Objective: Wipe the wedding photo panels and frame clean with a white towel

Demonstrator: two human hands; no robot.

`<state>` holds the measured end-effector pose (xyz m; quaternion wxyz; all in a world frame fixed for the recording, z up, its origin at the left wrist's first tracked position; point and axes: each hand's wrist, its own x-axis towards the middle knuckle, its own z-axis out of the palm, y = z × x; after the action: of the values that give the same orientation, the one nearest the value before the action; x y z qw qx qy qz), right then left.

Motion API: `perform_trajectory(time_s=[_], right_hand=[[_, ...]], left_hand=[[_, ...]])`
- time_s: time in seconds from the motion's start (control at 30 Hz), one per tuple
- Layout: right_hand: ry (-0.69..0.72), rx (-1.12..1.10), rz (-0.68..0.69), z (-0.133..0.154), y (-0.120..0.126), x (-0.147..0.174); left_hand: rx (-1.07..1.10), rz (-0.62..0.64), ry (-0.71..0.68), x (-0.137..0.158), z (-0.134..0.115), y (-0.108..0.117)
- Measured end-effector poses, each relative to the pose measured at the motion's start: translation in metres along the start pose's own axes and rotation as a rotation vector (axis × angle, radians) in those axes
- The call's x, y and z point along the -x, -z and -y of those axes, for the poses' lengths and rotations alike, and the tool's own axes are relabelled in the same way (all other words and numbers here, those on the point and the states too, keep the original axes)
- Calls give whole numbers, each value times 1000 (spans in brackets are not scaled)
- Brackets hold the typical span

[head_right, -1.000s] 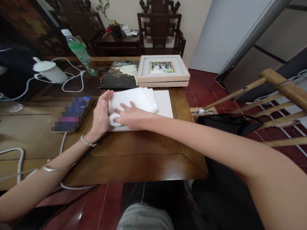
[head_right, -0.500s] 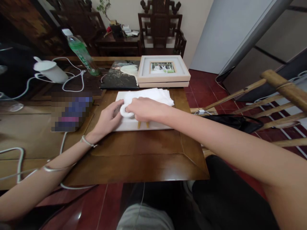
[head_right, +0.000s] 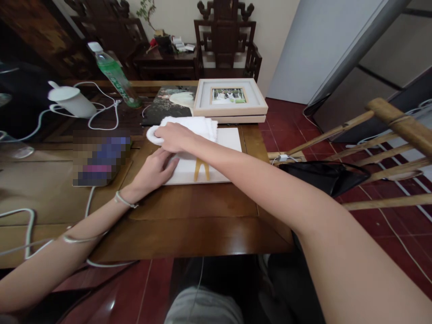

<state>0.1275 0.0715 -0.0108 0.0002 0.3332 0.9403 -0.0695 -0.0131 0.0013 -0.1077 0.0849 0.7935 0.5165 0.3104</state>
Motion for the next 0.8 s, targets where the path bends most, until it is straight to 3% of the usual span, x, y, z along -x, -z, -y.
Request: perform_trajectory(time_s=[0.17, 0.4, 0.67, 0.8], right_hand=[[25, -16, -13, -11, -2, 4], [-127, 28, 62, -46, 24, 31], [-269, 11, 87, -107, 28, 91], [-287, 114, 76, -107, 18, 130]], left_hand=[[-3, -1, -9, 1, 2, -1], [20, 28, 33, 4, 8, -4], [-4, 25, 31, 4, 8, -3], [-8, 17, 28, 4, 7, -3]])
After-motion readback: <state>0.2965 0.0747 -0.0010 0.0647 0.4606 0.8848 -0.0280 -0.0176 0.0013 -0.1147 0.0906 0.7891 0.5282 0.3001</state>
